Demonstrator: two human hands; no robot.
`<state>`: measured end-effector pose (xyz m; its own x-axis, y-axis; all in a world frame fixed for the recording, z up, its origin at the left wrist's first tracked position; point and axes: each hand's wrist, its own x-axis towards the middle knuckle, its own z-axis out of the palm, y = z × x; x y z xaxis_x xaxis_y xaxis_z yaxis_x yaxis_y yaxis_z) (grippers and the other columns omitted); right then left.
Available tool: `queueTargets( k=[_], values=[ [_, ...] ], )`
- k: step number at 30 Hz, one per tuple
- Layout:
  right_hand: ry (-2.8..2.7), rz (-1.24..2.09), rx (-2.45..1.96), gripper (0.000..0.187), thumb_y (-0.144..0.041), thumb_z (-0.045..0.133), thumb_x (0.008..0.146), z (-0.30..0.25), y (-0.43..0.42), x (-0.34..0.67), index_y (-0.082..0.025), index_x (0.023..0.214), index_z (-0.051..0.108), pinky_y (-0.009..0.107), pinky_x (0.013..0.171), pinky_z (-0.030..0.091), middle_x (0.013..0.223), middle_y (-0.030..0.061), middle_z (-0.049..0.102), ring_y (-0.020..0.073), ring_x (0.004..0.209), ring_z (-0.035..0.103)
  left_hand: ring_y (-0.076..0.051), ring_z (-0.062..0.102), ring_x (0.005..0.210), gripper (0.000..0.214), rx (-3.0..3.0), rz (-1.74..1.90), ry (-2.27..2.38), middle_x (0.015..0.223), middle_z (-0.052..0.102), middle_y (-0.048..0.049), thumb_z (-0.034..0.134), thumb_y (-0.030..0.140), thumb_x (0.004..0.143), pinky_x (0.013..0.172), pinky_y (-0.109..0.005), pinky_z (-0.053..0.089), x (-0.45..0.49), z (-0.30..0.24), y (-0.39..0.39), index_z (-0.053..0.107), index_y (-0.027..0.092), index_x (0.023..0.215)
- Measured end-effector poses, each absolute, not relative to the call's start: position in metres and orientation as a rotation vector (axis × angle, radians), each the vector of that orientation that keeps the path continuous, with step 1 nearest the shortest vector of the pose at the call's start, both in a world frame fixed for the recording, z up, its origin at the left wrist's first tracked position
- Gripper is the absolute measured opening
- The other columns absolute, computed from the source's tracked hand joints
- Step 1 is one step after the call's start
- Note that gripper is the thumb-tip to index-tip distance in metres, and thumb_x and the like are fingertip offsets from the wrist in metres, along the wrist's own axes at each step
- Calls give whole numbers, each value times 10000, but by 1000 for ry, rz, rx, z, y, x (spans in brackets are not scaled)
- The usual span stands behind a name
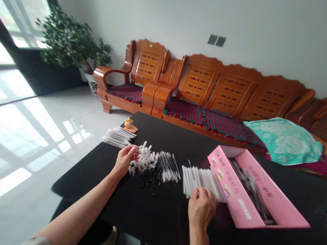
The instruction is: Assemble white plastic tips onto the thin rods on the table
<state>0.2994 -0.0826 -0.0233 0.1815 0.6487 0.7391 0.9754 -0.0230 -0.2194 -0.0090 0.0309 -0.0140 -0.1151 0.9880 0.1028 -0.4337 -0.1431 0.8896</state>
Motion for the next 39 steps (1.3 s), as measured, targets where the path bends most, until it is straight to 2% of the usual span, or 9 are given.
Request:
queueTargets(
  k=[8,11,16,19,24,27,31,35,39],
  values=[
    [-1690,-345,-1700,312,-261,437,938,-16,-56,245,-184,695,619,320,752,430,747,89,629,216,767,560,-114,599,540,360,937,1508,832,732,672,-39,710,462,794,487,-218,490,-9,-15,31,632,121,880],
    [-1685,-260,-1674,289,-315,463,928,-11,-44,232,-156,800,668,359,793,455,815,118,659,244,824,586,-119,603,545,351,941,1462,790,743,673,-42,727,442,786,493,-225,490,-8,-14,30,648,118,899],
    [-1687,314,-1425,323,-373,471,943,11,-36,186,-142,1021,684,312,780,500,954,122,699,217,872,644,-117,572,528,331,1020,1283,684,670,644,-41,771,394,752,505,-232,472,-4,-12,25,712,90,870],
    [-1677,615,-1358,315,-397,512,923,21,-36,161,-152,999,695,273,671,501,808,75,701,183,721,647,-111,550,508,322,1053,1184,642,614,625,-33,783,371,744,504,-229,454,-3,-11,22,729,79,868],
    [-1367,1146,-1318,334,-468,608,843,24,-40,149,-140,820,671,189,389,353,545,-11,581,92,415,496,-68,498,490,352,902,1291,592,622,597,-6,733,422,793,476,-182,393,-8,-9,27,719,102,938],
    [-1143,1507,-1200,417,-531,637,797,25,-40,148,-119,860,647,176,324,305,567,16,629,86,363,479,-52,478,466,327,880,1280,570,605,586,-3,738,418,792,464,-171,373,-9,-8,28,711,99,859],
    [-1026,1808,-1015,481,-564,618,816,26,-38,143,-104,959,629,175,280,248,539,16,632,61,281,377,-58,504,491,322,908,1174,546,650,607,-15,744,394,793,476,-172,391,-7,-6,24,716,101,926],
    [-867,1977,-868,389,-509,650,811,19,-41,140,-136,919,625,169,281,170,398,-122,379,27,285,155,-53,517,499,285,887,1180,537,699,627,-20,781,359,758,462,-162,386,-8,-6,22,698,111,872],
    [-961,1813,-1026,371,-545,586,842,15,-45,140,-174,847,599,180,312,127,420,-138,263,34,324,111,-60,521,484,283,880,1186,584,644,615,-9,809,346,723,458,-168,402,-7,-7,23,688,107,815]
  ],
)
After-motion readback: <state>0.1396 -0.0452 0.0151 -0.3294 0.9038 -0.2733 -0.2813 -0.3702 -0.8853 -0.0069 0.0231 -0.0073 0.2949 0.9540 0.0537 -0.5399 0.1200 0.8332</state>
